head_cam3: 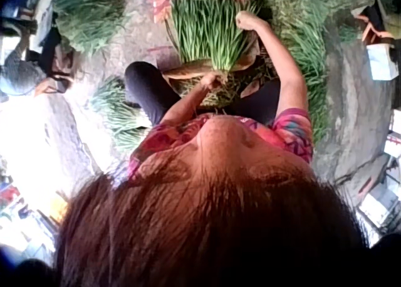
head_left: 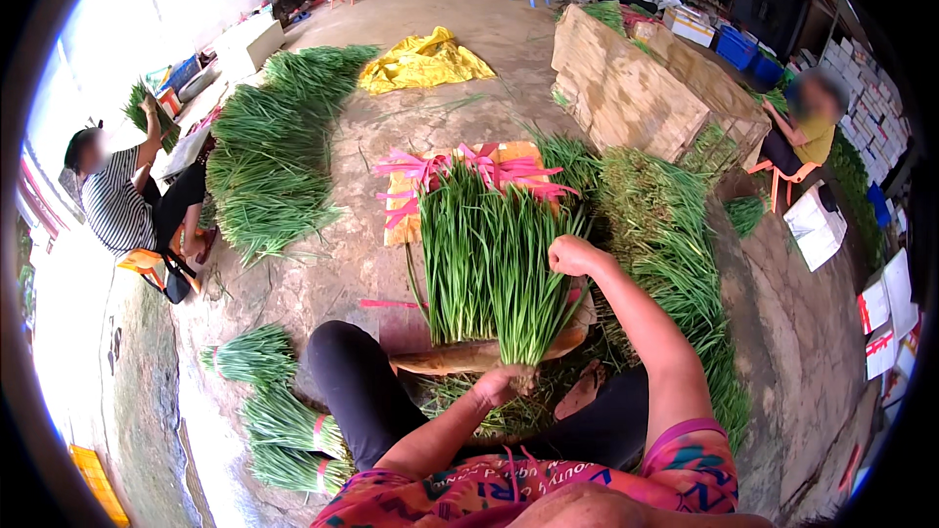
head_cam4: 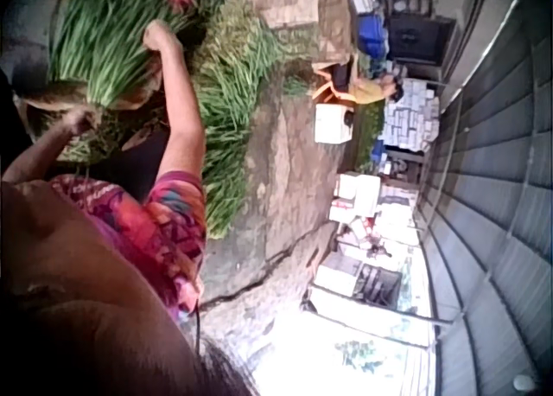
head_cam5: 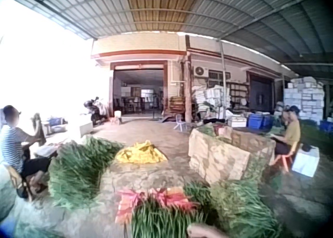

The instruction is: The person is sorting and bunching green leaves by picking up handfuls of leaves, tapping the root ends against a wooden block, and placing the bunches into a pile.

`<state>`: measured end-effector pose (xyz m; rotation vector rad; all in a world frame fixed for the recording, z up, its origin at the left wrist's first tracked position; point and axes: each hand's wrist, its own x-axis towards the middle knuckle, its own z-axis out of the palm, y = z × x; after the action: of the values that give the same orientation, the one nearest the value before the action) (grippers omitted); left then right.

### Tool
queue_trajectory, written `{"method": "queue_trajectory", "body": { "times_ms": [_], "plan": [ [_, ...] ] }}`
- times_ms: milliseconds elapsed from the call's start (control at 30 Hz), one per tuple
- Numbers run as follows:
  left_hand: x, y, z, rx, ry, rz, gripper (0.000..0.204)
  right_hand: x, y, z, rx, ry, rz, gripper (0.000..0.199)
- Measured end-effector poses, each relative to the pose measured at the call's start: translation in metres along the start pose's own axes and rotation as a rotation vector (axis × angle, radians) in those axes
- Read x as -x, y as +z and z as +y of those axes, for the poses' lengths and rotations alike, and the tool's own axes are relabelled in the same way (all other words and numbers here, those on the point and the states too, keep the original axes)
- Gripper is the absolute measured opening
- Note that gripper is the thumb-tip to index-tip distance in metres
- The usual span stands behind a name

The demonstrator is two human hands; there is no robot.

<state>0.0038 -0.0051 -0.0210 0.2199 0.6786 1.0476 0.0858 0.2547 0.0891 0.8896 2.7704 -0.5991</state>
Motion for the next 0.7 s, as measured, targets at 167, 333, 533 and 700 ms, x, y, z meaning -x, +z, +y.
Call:
{"method": "queue_trajectory", "body": {
  "times_ms": [167,333,533,700],
  "plan": [
    [0.003,0.013,0.009,0.117,0.046,-0.065,0.018,0.023,0.005,-0.014,0.132,0.097,0.279,0.009],
    [0.011,0.032,0.03,0.168,0.068,-0.202,0.017,0.054,-0.013,0.015,-0.286,0.148,1.121,0.006],
    [0.017,0.076,0.075,-0.237,0.304,-0.038,0.029,0.147,0.047,0.008,-0.457,0.468,0.635,0.029],
    [-0.001,0.111,0.087,-1.023,0.519,0.134,0.07,0.158,0.112,-0.045,-1.495,0.183,0.34,0.08]
  ]
}}
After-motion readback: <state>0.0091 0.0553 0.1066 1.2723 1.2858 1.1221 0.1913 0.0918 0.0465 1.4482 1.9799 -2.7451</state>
